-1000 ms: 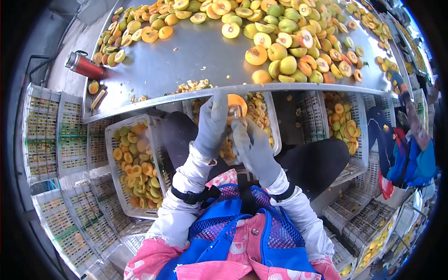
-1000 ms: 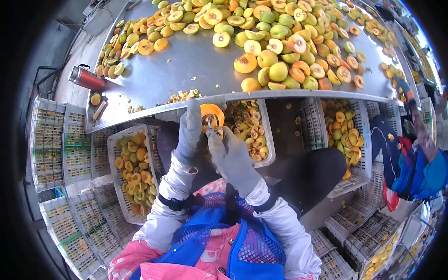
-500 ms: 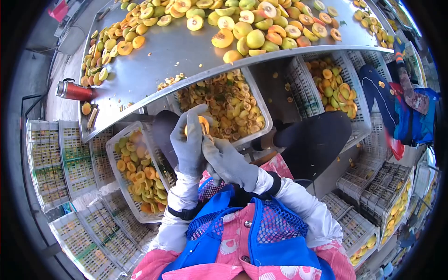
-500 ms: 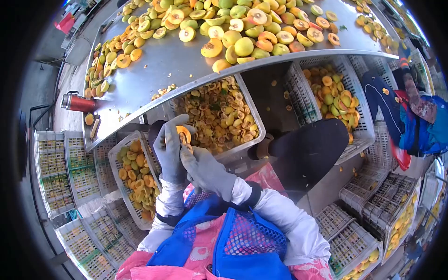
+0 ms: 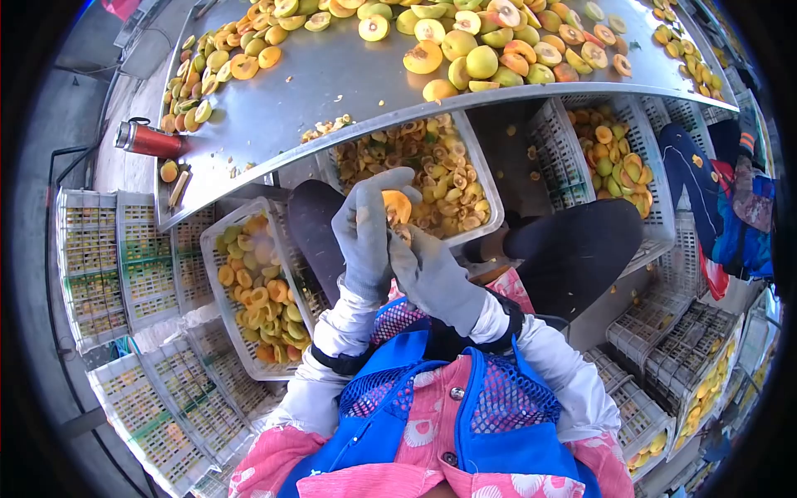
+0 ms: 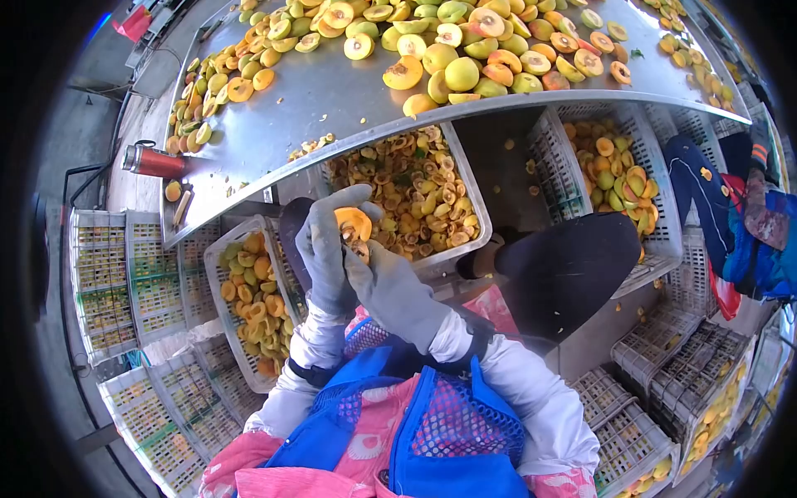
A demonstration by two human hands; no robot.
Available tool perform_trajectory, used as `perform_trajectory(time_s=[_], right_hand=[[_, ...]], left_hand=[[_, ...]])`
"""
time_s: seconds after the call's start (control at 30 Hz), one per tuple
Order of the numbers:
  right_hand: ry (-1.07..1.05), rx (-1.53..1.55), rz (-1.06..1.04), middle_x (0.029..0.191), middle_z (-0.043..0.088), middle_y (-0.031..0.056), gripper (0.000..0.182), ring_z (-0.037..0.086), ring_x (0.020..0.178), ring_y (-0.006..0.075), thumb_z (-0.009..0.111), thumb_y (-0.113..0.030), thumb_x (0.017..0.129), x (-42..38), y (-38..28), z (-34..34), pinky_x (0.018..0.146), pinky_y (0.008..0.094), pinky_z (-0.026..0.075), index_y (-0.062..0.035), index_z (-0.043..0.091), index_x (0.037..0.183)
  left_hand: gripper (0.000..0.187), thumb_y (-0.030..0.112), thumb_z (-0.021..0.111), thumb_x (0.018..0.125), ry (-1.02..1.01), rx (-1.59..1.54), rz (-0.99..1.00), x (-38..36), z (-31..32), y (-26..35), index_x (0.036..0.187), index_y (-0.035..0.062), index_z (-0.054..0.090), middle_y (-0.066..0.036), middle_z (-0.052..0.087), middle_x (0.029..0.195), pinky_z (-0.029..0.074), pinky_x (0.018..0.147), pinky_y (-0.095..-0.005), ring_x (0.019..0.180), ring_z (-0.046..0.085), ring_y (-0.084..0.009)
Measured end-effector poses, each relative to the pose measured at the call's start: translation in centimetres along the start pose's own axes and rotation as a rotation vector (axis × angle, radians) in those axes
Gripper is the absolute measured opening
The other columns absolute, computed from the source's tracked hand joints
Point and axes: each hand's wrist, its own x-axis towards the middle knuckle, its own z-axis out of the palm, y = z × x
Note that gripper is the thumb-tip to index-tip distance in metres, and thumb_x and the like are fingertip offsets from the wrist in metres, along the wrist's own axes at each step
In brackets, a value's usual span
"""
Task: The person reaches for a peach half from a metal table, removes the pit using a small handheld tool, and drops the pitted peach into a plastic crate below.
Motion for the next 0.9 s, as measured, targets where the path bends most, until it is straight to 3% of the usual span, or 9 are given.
perform_trajectory(time_s=[0.13,0.2,0.3,0.6,0.7,0.77,0.8,0.87,0.9], right_hand=[[-0.074,0.199,0.226,0.063,0.051,0.0027,0.045,0.047,0.049,0.0122,0.044,-0.046,0.100,-0.1,-2.1,-0.7,0.045,0.0310,0.043,-0.0027,0.057,0.100],[-0.224,0.389,0.498,0.055,0.043,-0.0023,0.049,0.037,0.039,0.0098,0.042,-0.056,0.098,0.1,-3.5,-1.8,0.035,0.0285,0.033,-0.0089,0.053,0.088],[-0.412,0.675,0.787,0.051,0.033,-0.0058,0.052,0.028,0.037,0.0068,0.037,-0.062,0.097,0.9,-3.7,-3.0,0.035,0.0251,0.027,-0.0143,0.046,0.080],[-0.599,0.947,0.794,0.052,0.027,-0.0077,0.056,0.022,0.037,0.0061,0.033,-0.069,0.094,1.2,-1.8,-3.1,0.033,0.0242,0.021,-0.0170,0.046,0.079],[-0.704,1.168,0.730,0.052,0.027,-0.0070,0.056,0.022,0.036,0.0065,0.032,-0.068,0.095,1.8,0.0,-3.1,0.032,0.0243,0.022,-0.0164,0.045,0.080],[-0.723,1.220,0.676,0.052,0.028,-0.0065,0.056,0.022,0.036,0.0067,0.031,-0.068,0.095,2.1,0.1,-2.6,0.031,0.0245,0.021,-0.0160,0.045,0.080],[-0.684,1.100,0.647,0.052,0.028,-0.0061,0.056,0.021,0.036,0.0067,0.031,-0.068,0.095,2.0,-0.2,-2.0,0.031,0.0246,0.021,-0.0157,0.044,0.080],[-0.618,0.966,0.624,0.052,0.028,-0.0057,0.057,0.021,0.036,0.0067,0.032,-0.069,0.094,2.5,-0.2,-2.2,0.031,0.0249,0.021,-0.0149,0.043,0.080],[-0.587,1.018,0.637,0.052,0.027,-0.0060,0.055,0.023,0.036,0.0071,0.034,-0.066,0.096,2.7,0.8,-3.1,0.031,0.0250,0.022,-0.0143,0.043,0.080]], left_hand=[[0.055,0.044,0.045,0.101,0.004,-0.038,-0.275,0.3,0.2,0.5,0.103,-0.0061,0.066,-0.011,0.068,0.079,0.049,0.070,-0.0266,0.073,0.061,-0.0127],[0.054,0.043,0.045,0.101,0.012,-0.063,-0.317,0.7,0.0,0.5,0.102,-0.0060,0.067,-0.011,0.067,0.075,0.050,0.066,-0.0261,0.068,0.061,-0.0126],[0.051,0.041,0.046,0.101,-0.047,-0.145,-0.642,1.2,-0.3,0.9,0.100,-0.0055,0.067,-0.010,0.065,0.069,0.049,0.058,-0.0251,0.059,0.059,-0.0131],[0.058,0.050,0.042,0.101,-0.124,-0.041,-0.562,1.5,-0.1,0.2,0.097,-0.0024,0.068,-0.009,0.065,0.070,0.049,0.058,-0.0257,0.062,0.060,-0.0131],[0.061,0.053,0.039,0.100,-0.150,-0.194,-0.457,1.4,-0.6,-1.6,0.103,-0.0018,0.066,-0.010,0.066,0.075,0.050,0.060,-0.0263,0.064,0.060,-0.0148],[0.059,0.053,0.043,0.098,0.060,-0.829,-0.845,1.0,-1.5,-4.4,0.111,-0.0015,0.061,-0.011,0.067,0.081,0.051,0.049,-0.0237,0.056,0.062,-0.0151],[0.059,0.054,0.044,0.097,0.051,-0.845,-0.805,1.4,-1.6,-4.1,0.114,-0.0004,0.058,-0.010,0.066,0.079,0.052,0.046,-0.0246,0.054,0.062,-0.0168],[0.066,0.060,0.036,0.098,0.426,-0.449,-0.726,0.9,-1.5,-2.5,0.113,0.0021,0.062,-0.007,0.066,0.079,0.046,0.048,-0.0231,0.056,0.057,-0.0131],[0.064,0.060,0.035,0.098,0.272,-0.144,-0.593,0.8,-6.1,-3.3,0.112,0.0035,0.063,-0.006,0.065,0.074,0.041,0.042,-0.0205,0.049,0.052,-0.0102]])
